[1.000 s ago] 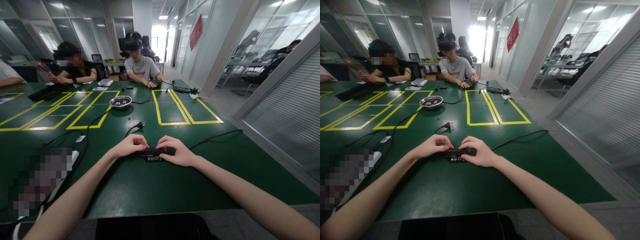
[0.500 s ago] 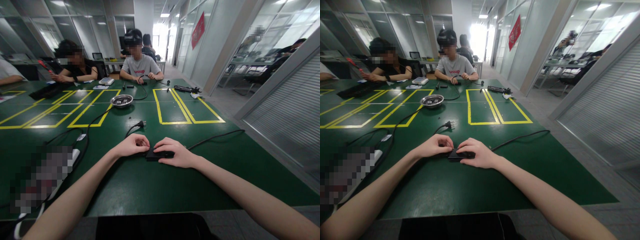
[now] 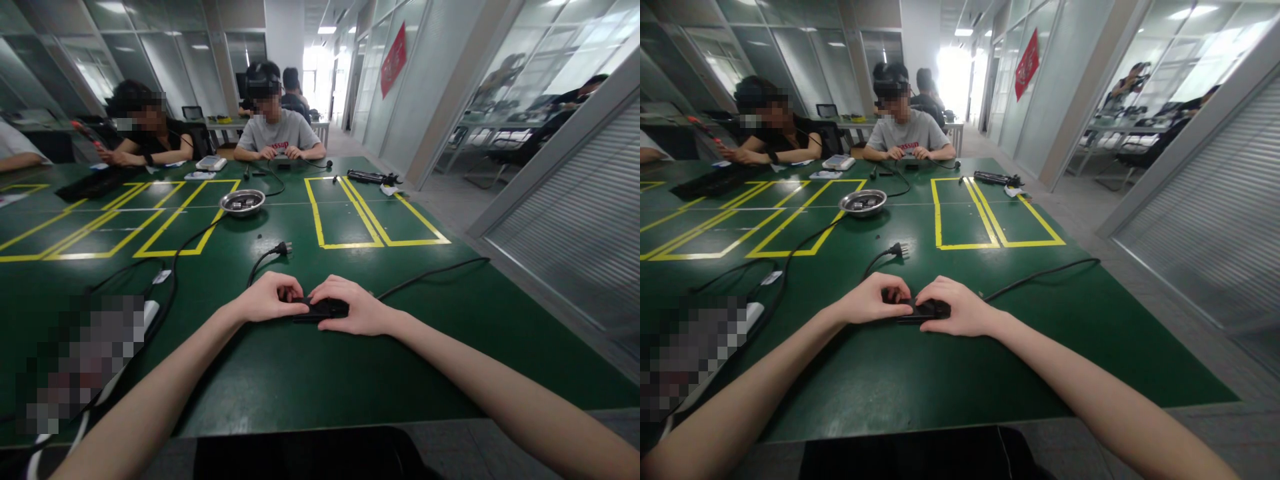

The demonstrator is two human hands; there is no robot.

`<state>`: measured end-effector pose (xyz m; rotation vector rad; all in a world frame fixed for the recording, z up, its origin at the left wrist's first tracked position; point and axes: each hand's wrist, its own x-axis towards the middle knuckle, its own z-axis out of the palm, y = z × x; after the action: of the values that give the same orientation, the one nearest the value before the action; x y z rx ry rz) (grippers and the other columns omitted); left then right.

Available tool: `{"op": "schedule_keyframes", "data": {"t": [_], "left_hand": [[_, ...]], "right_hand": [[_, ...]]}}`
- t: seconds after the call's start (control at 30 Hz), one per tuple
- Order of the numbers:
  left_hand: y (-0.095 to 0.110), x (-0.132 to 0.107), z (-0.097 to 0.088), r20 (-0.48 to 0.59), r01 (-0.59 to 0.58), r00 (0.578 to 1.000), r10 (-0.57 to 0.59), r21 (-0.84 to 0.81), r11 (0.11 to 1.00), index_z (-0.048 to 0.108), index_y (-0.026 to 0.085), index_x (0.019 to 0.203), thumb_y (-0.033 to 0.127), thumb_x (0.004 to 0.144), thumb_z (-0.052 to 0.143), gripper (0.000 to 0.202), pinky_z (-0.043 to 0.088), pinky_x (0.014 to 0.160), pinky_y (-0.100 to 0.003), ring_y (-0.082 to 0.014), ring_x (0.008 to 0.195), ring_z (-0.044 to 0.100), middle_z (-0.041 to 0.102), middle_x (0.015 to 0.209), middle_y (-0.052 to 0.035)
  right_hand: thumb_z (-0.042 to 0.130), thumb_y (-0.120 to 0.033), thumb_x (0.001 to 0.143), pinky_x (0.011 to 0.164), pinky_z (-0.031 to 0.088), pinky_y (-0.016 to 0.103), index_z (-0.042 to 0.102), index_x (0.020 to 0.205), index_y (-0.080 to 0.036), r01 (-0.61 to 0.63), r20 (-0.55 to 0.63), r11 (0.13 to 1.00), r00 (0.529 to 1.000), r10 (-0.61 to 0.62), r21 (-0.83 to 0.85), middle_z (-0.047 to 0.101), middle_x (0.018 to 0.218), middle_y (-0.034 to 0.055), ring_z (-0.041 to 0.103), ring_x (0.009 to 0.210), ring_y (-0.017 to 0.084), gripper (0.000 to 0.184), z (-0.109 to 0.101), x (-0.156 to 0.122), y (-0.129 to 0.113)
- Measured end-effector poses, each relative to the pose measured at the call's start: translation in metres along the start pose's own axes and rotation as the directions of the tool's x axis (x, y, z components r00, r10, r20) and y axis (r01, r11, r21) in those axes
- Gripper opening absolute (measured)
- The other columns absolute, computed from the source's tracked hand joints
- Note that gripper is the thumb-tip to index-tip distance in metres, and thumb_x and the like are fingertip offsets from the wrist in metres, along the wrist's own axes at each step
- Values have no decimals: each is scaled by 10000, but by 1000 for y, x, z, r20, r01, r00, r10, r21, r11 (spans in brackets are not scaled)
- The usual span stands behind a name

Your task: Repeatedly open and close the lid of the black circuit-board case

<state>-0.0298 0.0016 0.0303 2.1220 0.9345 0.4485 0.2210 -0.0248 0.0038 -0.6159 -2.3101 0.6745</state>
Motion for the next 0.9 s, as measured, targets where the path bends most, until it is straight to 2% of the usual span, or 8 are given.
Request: {"op": "schedule_keyframes", "data": {"t": [0.13, 0.33, 0.5, 0.57, 0.67, 0.73, 0.9], "left_hand": [[0, 0, 0, 2, -46, 999, 46, 37, 998, 754, 140, 901, 475, 806, 771, 349, 429, 607, -223, -130, 671, 584, 676, 735, -11], [-1, 2, 1, -6, -123, 992, 127, 207, 971, 758, 160, 939, 468, 868, 745, 316, 437, 644, -233, -142, 694, 620, 708, 776, -17], [3, 1, 6, -15, -162, 983, 185, 417, 894, 712, 197, 1132, 396, 998, 590, 269, 480, 746, -258, -174, 863, 670, 730, 987, -41], [6, 1, 9, -2, -179, 978, 206, 493, 851, 706, 197, 1107, 400, 1028, 534, 278, 489, 768, -272, -189, 911, 675, 713, 1025, -53], [8, 1, 14, 2, -164, 980, 199, 569, 806, 687, 182, 1021, 497, 994, 583, 333, 490, 734, -289, -212, 874, 677, 699, 989, -61], [7, 2, 16, -18, -132, 985, 174, 581, 803, 655, 182, 1028, 548, 957, 628, 374, 482, 702, -291, -222, 844, 683, 707, 958, -55], [0, 3, 16, -45, -94, 988, 145, 568, 817, 594, 194, 1082, 562, 944, 658, 398, 457, 675, -285, -229, 815, 706, 733, 938, -38]], "right_hand": [[664, -293, 970, 848, 539, 368, 705, 1174, -185, -113, 7, 993, 993, 114, -43, 748, 1041, 89, 670, 930, 212, 234, -1, -1, 2], [707, -354, 932, 787, 540, 326, 751, 1054, -182, -195, 47, 980, 979, 197, -47, 721, 1014, 77, 670, 883, 200, 215, -6, 1, -1], [772, -382, 874, 795, 535, 348, 744, 986, -171, -215, 62, 963, 972, 228, -160, 680, 1005, 76, 661, 897, 221, 241, -9, 2, -5], [784, -363, 865, 808, 539, 355, 735, 1008, -168, -208, 65, 962, 973, 222, -177, 670, 1013, 78, 654, 913, 225, 247, -9, 2, -6], [798, -307, 848, 848, 546, 364, 713, 1073, -174, -201, -3, 966, 979, 204, -164, 665, 1048, 80, 652, 961, 231, 275, -6, 1, -5], [804, -278, 834, 869, 549, 370, 694, 1110, -177, -199, -49, 966, 980, 194, -168, 666, 1101, 89, 660, 991, 235, 313, -4, 1, -4], [769, -278, 860, 878, 552, 396, 656, 1172, -182, -217, -46, 938, 976, 213, -269, 719, 1103, 102, 680, 989, 253, 345, -4, 2, -1]]}}
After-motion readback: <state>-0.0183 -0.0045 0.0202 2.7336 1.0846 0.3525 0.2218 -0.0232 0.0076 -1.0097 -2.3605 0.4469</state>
